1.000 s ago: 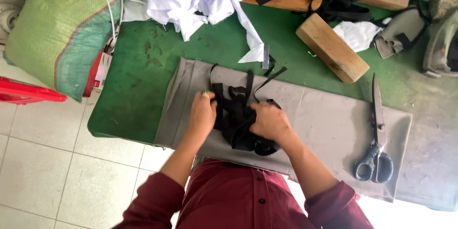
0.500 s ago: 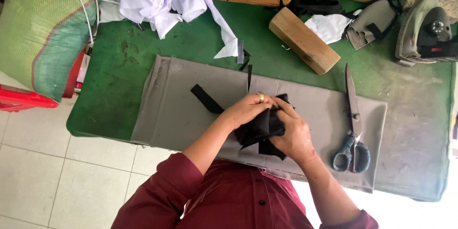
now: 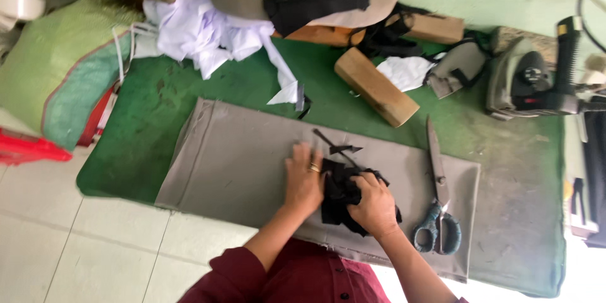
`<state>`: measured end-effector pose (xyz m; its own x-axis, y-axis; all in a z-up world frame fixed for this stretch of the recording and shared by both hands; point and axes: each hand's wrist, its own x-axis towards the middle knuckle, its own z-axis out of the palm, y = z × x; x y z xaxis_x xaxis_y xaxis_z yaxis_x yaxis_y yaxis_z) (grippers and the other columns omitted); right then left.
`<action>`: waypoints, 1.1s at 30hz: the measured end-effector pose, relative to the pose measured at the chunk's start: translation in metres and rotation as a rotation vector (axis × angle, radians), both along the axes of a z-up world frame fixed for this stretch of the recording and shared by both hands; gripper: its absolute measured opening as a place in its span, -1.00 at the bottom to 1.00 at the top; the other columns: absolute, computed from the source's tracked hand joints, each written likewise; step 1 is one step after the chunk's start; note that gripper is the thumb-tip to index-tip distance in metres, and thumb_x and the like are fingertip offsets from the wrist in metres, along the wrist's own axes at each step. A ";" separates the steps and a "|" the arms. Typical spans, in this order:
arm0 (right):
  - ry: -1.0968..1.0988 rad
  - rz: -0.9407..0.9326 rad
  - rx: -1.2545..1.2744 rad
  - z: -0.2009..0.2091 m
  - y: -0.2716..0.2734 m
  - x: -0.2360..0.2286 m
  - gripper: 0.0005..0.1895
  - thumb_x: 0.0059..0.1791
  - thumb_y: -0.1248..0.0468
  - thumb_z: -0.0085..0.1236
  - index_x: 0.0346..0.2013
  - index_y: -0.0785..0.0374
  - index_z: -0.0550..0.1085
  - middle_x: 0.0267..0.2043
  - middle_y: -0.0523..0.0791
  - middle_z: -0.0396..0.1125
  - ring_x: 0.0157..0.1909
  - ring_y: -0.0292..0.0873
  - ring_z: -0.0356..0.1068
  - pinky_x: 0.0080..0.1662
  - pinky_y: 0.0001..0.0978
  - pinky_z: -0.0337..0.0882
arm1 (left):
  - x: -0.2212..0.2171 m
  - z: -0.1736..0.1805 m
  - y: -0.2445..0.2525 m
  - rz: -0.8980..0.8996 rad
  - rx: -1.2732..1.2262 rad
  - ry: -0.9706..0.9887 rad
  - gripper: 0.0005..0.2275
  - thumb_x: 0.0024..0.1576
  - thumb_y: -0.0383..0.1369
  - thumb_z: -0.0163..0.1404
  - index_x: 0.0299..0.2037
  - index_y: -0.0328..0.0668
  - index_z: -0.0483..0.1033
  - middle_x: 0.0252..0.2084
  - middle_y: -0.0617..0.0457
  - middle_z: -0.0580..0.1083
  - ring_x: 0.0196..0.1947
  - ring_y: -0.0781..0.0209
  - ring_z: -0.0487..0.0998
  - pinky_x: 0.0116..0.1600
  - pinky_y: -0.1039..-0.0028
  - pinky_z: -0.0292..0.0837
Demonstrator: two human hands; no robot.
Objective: The person cuts a piece of black fabric using shears, then irons it on a workbench. They trim the edges of the black fabric again and place it on a white fabric sheet. Finally, they cut the white fabric around the black piece.
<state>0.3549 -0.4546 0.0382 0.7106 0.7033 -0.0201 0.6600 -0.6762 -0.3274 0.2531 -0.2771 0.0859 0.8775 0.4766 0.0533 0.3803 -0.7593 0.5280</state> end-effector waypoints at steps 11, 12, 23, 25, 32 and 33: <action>0.566 -0.380 0.331 0.082 0.003 -0.001 0.25 -0.39 0.38 0.40 0.53 0.00 0.01 0.58 0.10 -0.24 0.43 0.45 0.01 0.36 0.28 0.24 | 0.079 -0.053 -0.021 -0.042 -1.333 -0.023 -0.67 0.26 -0.36 -0.24 0.08 -0.19 0.57 0.14 -0.15 0.48 0.26 -0.06 0.39 0.43 0.03 0.14; 0.591 -0.395 0.250 0.085 0.007 -0.003 0.26 -0.37 0.38 0.41 0.55 0.01 -0.01 0.61 0.09 -0.27 0.43 0.44 0.02 0.37 0.28 0.24 | 0.077 -0.040 -0.024 0.015 -1.327 0.002 -0.70 0.27 -0.34 -0.22 -0.02 -0.19 0.62 0.06 -0.15 0.51 0.19 -0.06 0.43 0.39 0.07 0.19; 0.151 -0.426 0.476 0.071 0.046 0.119 -0.61 -0.31 0.38 0.27 -0.19 0.17 0.60 -0.27 0.08 0.50 -0.10 0.24 0.51 -0.02 0.02 0.45 | 0.090 0.029 0.032 -0.279 -0.480 -0.305 -0.50 0.28 -0.25 -0.12 0.44 -0.10 0.13 0.35 -0.53 0.18 0.36 -0.54 0.18 0.33 -0.26 0.12; -0.022 -0.428 0.460 0.084 0.064 0.191 -0.74 -0.26 0.44 0.19 -0.28 0.24 0.57 -0.33 0.13 0.46 -0.14 0.28 0.48 -0.03 0.05 0.42 | 0.085 0.022 0.058 -0.226 -0.193 -0.232 -0.31 0.30 -0.14 -0.03 0.58 -0.03 -0.12 0.46 -0.66 -0.06 0.42 -0.68 0.02 0.30 -0.45 0.03; -0.444 -0.380 0.773 0.167 0.175 0.345 -0.15 -0.07 0.44 0.41 0.45 0.14 0.21 0.45 -0.03 -0.34 0.53 0.15 -0.19 0.51 0.07 0.09 | 0.056 -0.034 0.081 -0.120 0.174 0.249 -0.30 0.26 0.17 -0.18 0.51 -0.06 0.05 0.58 -0.25 -0.10 0.54 -0.34 -0.12 0.36 -0.32 0.00; -0.472 -0.402 0.678 0.150 0.190 0.365 0.21 -0.15 0.67 0.52 0.64 0.00 0.09 0.63 -0.12 -0.71 0.73 0.12 -0.55 0.73 0.07 -0.05 | 0.055 -0.036 0.080 -0.111 0.244 0.222 -0.29 0.24 0.20 -0.16 0.48 -0.05 0.12 0.57 -0.25 -0.06 0.54 -0.33 -0.09 0.37 -0.31 0.00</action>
<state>0.7195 -0.2650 0.1881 0.7339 0.1570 0.6608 0.5829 -0.6450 -0.4942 0.3078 -0.1969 0.0504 0.9263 0.3742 -0.0440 0.3735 -0.8963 0.2391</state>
